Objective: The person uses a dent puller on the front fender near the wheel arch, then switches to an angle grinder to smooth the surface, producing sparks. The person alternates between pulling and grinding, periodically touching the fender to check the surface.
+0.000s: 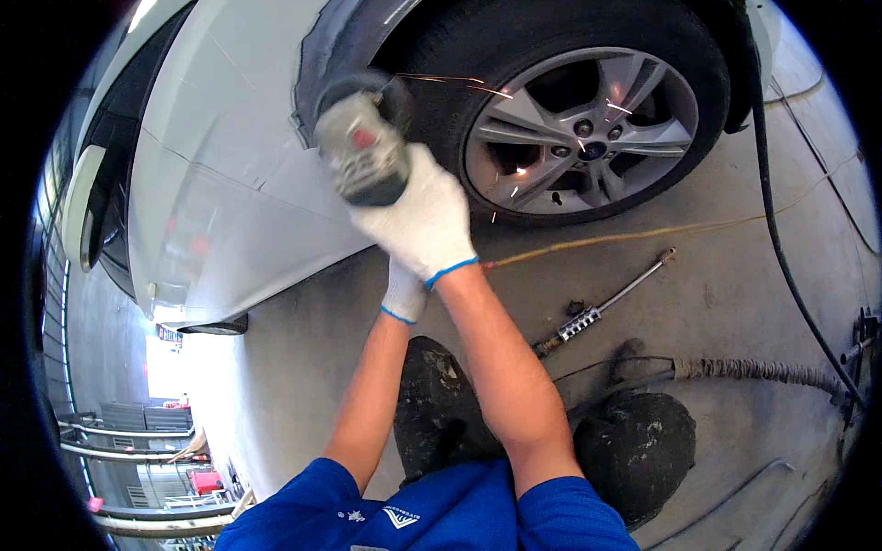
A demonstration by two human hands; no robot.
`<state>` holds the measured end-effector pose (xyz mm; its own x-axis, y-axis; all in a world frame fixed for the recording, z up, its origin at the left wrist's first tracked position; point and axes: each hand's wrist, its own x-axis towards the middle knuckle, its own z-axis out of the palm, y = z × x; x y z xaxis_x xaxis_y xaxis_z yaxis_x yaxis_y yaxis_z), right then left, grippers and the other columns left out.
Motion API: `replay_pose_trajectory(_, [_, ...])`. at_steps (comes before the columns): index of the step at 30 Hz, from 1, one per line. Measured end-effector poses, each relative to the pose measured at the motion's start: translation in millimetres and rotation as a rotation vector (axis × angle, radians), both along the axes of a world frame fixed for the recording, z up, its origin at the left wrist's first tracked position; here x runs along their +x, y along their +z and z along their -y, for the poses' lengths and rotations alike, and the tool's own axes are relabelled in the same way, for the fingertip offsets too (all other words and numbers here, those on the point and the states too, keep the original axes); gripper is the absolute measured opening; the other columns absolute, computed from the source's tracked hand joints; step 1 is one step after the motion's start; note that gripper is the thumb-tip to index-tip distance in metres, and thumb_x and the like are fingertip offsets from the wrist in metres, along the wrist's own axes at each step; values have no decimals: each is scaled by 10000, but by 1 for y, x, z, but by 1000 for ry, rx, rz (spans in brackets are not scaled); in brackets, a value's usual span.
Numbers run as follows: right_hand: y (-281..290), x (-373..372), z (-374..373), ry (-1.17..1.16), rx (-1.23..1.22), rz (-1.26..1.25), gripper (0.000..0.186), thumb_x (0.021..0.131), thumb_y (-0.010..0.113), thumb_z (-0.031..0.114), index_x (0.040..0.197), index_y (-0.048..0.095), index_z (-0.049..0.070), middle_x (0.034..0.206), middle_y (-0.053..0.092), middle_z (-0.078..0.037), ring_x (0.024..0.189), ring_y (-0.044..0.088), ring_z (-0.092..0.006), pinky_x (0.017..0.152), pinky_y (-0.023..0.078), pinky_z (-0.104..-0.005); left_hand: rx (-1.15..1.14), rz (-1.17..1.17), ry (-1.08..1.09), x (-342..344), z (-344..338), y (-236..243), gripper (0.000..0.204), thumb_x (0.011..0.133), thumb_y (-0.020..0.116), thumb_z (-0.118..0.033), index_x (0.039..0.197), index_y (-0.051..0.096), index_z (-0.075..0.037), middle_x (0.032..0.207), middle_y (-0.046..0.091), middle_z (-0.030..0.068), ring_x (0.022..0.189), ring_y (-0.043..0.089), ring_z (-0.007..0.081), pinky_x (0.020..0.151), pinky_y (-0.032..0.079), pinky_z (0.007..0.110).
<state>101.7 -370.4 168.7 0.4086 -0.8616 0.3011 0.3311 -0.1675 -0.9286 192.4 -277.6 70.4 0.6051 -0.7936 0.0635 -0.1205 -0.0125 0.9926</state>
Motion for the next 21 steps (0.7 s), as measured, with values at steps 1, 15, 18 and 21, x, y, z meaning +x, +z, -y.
replay_pose_trajectory(1, [6, -5, 8, -16, 14, 77, 553, 693, 860, 324, 1081, 625, 8, 978, 743, -215, 960, 743, -375, 857, 582, -439, 33, 89, 8, 0, 6, 9, 477, 955, 712, -218, 1348, 537, -12, 1264, 646, 113, 1197, 600, 247, 1006, 488, 395])
replay_pose_trajectory(15, [46, -16, 27, -63, -16, 80, 539, 728, 806, 358, 1069, 602, -6, 941, 725, -251, 934, 723, -425, 854, 577, -474, 139, 267, -87, -5, 21, 69, 515, 1093, 498, -312, 1529, 392, -59, 1464, 551, 139, 1341, 541, 283, 1125, 447, 429])
replay_pose_trajectory(18, [53, -24, 27, -47, 20, 9, 553, 722, 838, 372, 1070, 618, 2, 970, 735, -233, 951, 732, -391, 862, 581, -451, 169, 325, -48, -1, 24, 65, 501, 1082, 518, -309, 1499, 425, -49, 1441, 567, 145, 1321, 552, 274, 1100, 463, 426])
replay_pose_trajectory(21, [21, -4, 2, 65, -32, -136, 576, 710, 835, 380, 1097, 617, 14, 992, 736, -233, 990, 721, -404, 886, 569, -465, -9, -197, -44, 20, -10, 20, 488, 1070, 539, -307, 1470, 459, -39, 1417, 584, 150, 1301, 563, 264, 1075, 478, 423])
